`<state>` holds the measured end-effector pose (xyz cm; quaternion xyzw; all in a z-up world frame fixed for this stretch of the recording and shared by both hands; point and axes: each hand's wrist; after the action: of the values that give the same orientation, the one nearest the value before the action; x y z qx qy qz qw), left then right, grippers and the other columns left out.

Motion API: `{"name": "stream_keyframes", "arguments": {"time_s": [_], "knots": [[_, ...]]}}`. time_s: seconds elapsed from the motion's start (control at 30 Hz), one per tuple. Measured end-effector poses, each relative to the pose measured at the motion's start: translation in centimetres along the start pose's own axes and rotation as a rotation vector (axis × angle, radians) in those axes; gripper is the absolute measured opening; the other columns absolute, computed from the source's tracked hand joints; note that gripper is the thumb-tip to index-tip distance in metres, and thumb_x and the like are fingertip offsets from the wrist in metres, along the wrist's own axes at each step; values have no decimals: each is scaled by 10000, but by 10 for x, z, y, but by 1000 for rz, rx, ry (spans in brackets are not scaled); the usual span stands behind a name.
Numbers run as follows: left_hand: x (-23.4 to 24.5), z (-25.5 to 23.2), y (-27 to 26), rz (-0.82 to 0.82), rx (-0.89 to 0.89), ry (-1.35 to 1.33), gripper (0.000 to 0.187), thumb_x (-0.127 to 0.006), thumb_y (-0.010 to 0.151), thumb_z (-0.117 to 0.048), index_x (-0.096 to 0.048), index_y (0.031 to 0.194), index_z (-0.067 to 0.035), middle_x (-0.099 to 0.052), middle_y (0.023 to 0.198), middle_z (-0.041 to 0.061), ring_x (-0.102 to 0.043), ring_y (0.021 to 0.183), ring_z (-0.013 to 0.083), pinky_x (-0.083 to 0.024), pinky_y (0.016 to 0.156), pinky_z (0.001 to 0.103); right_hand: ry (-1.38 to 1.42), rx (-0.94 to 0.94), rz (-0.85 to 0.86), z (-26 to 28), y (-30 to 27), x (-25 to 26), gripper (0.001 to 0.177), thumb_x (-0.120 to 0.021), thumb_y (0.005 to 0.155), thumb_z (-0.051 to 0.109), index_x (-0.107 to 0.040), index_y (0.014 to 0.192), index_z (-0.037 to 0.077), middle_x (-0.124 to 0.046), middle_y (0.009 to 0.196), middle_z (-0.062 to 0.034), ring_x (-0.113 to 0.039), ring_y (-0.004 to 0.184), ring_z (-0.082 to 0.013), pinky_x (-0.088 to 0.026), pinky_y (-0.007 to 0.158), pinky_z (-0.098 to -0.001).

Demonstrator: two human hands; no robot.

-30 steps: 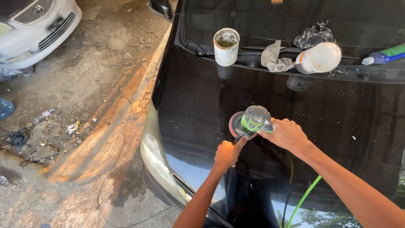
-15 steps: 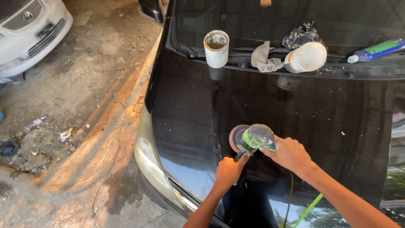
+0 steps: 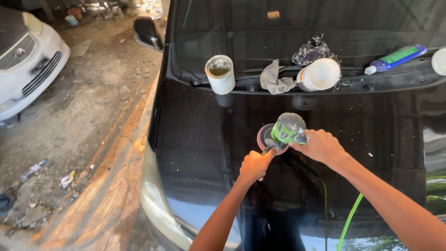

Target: The person polishes a black car hood by applying a substance from a can and buffing the surface with an electric polisher. They move the tool across the hood while holding a container and occasionally use a cloth to wipe the surface.

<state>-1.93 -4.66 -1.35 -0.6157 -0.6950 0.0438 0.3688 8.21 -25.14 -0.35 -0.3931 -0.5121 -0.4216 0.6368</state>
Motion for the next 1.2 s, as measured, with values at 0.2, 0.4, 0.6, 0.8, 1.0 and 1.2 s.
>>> {"name": "stream_keyframes", "arguments": {"time_s": [0.2,0.4,0.6,0.8,1.0,1.2], "knots": [[5,-43,47,20,-13,22,738,-642,794,-744,-638,668,-16,-650,584,71,-654,480,207,-534,520,346,3,-30,-17,-26,52,14,645,-731,784,653,-751,1000,46,-762,926,-222,-743,890,-433,-612,785,-520],[4,-82,84,67,-68,-18,701,-650,771,-736,-586,646,-50,-608,589,42,-596,448,171,-469,442,340,-2,-97,-13,-47,88,32,631,-734,774,651,-756,1084,102,-754,1035,-217,-728,970,-433,-594,844,-528],[-11,-89,79,75,-56,33,719,-664,773,-742,-594,639,-39,-625,589,55,-618,458,181,-487,453,337,30,-151,-17,-64,72,34,636,-732,783,665,-762,1084,105,-762,1043,-196,-736,976,-423,-600,847,-513],[-31,-60,53,85,-54,94,712,-638,778,-749,-601,637,-52,-657,589,61,-669,481,202,-557,542,325,24,-148,-24,-65,24,10,631,-728,780,662,-764,1006,73,-767,966,-199,-751,900,-412,-614,790,-502],[-34,-26,20,69,-32,92,728,-642,768,-757,-618,663,-38,-667,600,74,-687,505,210,-581,588,342,18,-104,-40,-48,-14,-4,640,-732,783,661,-757,948,43,-761,892,-198,-753,836,-418,-620,739,-505],[-39,1,-10,63,-9,101,778,-635,746,-808,-615,668,-34,-676,611,86,-705,526,227,-585,613,356,19,-96,-25,-33,-52,-11,651,-727,794,671,-752,949,39,-757,856,-201,-754,819,-412,-621,718,-500]]}}
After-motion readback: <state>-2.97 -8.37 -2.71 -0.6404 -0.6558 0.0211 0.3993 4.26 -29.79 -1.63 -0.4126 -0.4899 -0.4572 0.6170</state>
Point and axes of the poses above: each hand's wrist, its own y-axis towards the middle knuckle, its own x-axis out of the back of the hand, z = x × y
